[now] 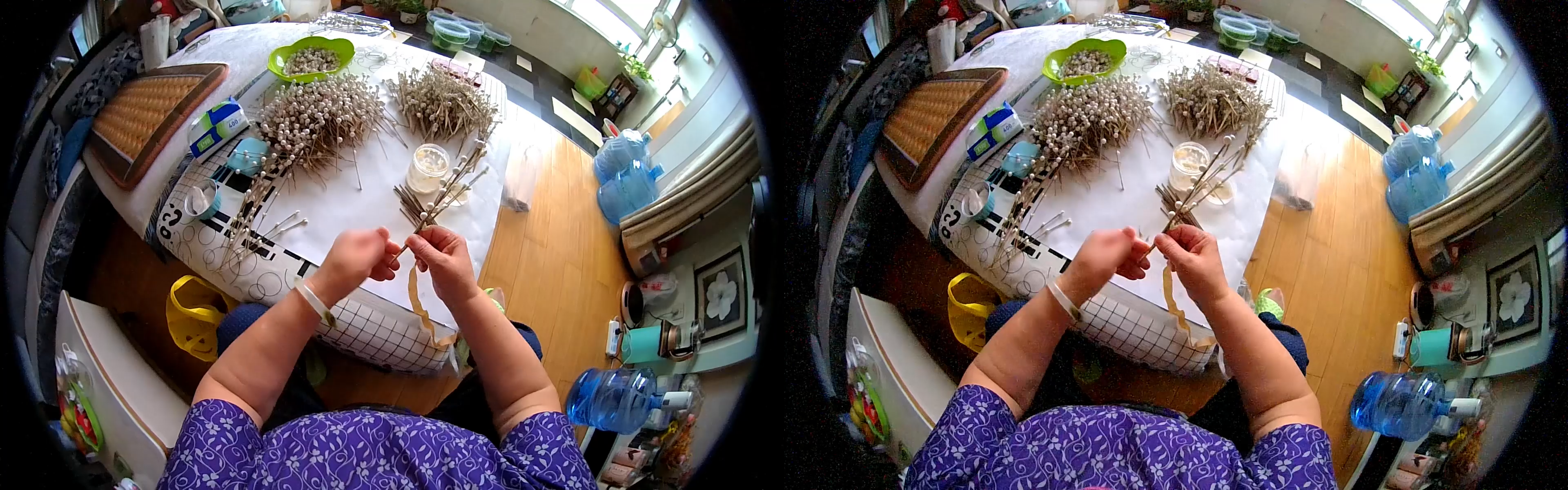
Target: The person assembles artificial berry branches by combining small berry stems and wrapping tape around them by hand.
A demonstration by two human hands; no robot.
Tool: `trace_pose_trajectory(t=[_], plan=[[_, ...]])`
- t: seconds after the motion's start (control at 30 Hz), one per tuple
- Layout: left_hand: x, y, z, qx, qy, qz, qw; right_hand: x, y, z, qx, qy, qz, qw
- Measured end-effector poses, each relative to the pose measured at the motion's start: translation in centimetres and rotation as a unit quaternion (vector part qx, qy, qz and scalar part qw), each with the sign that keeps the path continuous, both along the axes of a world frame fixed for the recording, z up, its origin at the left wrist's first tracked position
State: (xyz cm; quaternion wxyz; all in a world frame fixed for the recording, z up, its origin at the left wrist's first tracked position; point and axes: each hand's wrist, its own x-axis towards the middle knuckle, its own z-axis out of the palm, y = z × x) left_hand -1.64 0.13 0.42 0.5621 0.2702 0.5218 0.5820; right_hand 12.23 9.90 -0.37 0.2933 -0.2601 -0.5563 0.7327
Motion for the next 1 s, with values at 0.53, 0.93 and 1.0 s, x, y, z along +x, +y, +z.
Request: trace_pose_trajectory(t=[0.53, 0.93, 1.0], plan=[[1.1, 0.0, 0.2, 0.007, 0.135, -0.024, 0.991, 0.3, 0.4, 0.2, -0.035, -0.004, 0.072, 0.997], [1.5, -0.1, -0.4, 0.049, 0.101, -0.005, 0.994, -0.4, -0.7, -0.2, 0.025, 0.009, 0.002, 1.000], [0.8, -0.1, -0.1, 0.035, 0.059, -0.039, 0.997, -0.3, -0.7, -0.2, 0.035, 0.007, 0.018, 0.999]])
